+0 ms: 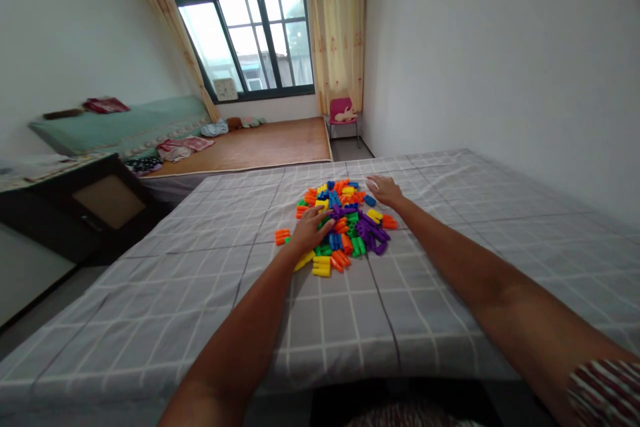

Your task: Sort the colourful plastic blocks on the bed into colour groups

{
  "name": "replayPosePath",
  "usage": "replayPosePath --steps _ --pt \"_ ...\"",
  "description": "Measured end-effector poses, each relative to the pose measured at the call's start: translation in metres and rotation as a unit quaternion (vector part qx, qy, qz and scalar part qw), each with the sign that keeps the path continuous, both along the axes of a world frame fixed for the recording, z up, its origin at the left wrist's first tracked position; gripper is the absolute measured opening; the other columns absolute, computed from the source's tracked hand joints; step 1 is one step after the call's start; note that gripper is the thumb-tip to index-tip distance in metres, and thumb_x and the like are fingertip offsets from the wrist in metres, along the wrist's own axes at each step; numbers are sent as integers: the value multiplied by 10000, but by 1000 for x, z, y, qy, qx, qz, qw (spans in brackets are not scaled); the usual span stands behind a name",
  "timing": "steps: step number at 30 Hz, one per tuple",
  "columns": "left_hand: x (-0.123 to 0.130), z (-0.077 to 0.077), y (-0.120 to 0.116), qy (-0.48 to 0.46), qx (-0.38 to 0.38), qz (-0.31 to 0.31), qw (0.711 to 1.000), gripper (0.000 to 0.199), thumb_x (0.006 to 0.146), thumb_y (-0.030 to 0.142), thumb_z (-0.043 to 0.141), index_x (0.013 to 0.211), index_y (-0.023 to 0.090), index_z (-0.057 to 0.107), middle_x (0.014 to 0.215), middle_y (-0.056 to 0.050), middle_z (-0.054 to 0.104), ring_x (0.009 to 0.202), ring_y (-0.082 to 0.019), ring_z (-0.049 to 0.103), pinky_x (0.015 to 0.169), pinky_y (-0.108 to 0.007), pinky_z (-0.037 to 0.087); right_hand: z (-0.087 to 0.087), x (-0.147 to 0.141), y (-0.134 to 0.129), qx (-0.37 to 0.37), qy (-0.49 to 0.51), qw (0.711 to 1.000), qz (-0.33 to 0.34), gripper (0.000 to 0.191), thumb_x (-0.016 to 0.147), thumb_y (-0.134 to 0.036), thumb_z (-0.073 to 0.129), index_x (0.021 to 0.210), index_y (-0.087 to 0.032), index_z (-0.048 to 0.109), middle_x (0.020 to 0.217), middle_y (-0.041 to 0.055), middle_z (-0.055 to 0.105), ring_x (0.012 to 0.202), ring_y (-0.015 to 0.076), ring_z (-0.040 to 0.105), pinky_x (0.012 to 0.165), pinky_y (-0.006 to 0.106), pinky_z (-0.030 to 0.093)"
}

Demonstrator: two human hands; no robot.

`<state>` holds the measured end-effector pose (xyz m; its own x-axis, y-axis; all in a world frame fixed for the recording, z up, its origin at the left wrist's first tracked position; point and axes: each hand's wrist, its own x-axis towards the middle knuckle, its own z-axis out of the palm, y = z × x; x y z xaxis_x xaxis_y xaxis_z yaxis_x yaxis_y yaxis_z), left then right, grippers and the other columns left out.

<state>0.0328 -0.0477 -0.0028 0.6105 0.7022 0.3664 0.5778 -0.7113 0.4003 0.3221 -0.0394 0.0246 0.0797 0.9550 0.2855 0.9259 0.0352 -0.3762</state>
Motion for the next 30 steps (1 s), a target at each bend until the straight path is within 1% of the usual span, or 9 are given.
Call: replayPosePath --steps 2,4,8,11,14,18,23,26,30 --pt "3 2 -4 17 7 -20 1000 474 914 517 453 1320 293 554 1414 -60 473 1327 -253 390 1139 -462 294 -7 4 2 -52 -18 998 -6 429 975 -385 344 1330 -260 549 1384 57 548 1287 264 480 1065 467 361" --pt "4 4 -6 29 11 -48 998 462 899 520 485 1309 322 562 1416 -40 470 1330 -253 376 1151 -470 268 -14 -10 1 -67 -3 997 31 460 976 -456 318 1347 -284 530 1401 40 533 1286 255 483 1057 453 376" --pt "3 7 -7 9 -2 -61 998 407 880 508 525 1209 301 646 1375 -54 495 1272 -259 437 1125 -457 318 -15 -50 -12 -20 37 983 177 460 945 -472 392 1325 -269 552 1383 37 550 1280 231 487 1073 413 369" --pt "0 6 -7 -23 -26 -36 999 394 869 484 550 1185 276 661 1316 -74 527 1214 -257 492 1082 -440 380 -12 -55 -25 7 105 968 227 418 921 -429 435 1226 -215 626 1260 57 638 1178 221 566 1037 391 410" --pt "-4 3 -5 -58 -31 -6 998 320 900 319 501 1151 231 678 1239 -87 576 1162 -239 530 1044 -418 423 -11 -40 -29 7 205 954 220 371 879 -393 492 1133 -185 666 1154 67 686 1070 222 623 974 387 461" --pt "-10 -3 2 -85 -14 44 995 378 860 107 409 1103 168 692 1160 -98 629 1101 -207 565 1006 -375 455 -17 -24 -22 33 326 929 174 310 806 -307 538 1040 -161 681 1087 85 704 1031 218 639 952 384 473" --pt "-12 4 2 -23 49 111 992 318 872 213 503 1140 212 674 1249 -89 604 1179 -247 522 1035 -430 423 -14 -23 -14 60 404 898 163 252 740 -194 528 934 -162 686 986 67 725 963 200 659 922 390 494" --pt "-5 20 0 3 71 109 991 295 890 256 511 1135 230 673 1259 -72 609 1179 -238 528 1046 -423 411 -4 -15 -12 49 388 904 170 272 722 -134 513 929 -174 685 962 54 728 937 192 666 899 383 507" --pt "17 40 0 42 73 51 995 282 895 234 487 1084 244 695 1203 -44 652 1141 -211 567 1043 -381 422 1 6 -8 68 300 942 134 256 731 -95 510 899 -179 684 938 50 725 876 178 668 873 366 512"
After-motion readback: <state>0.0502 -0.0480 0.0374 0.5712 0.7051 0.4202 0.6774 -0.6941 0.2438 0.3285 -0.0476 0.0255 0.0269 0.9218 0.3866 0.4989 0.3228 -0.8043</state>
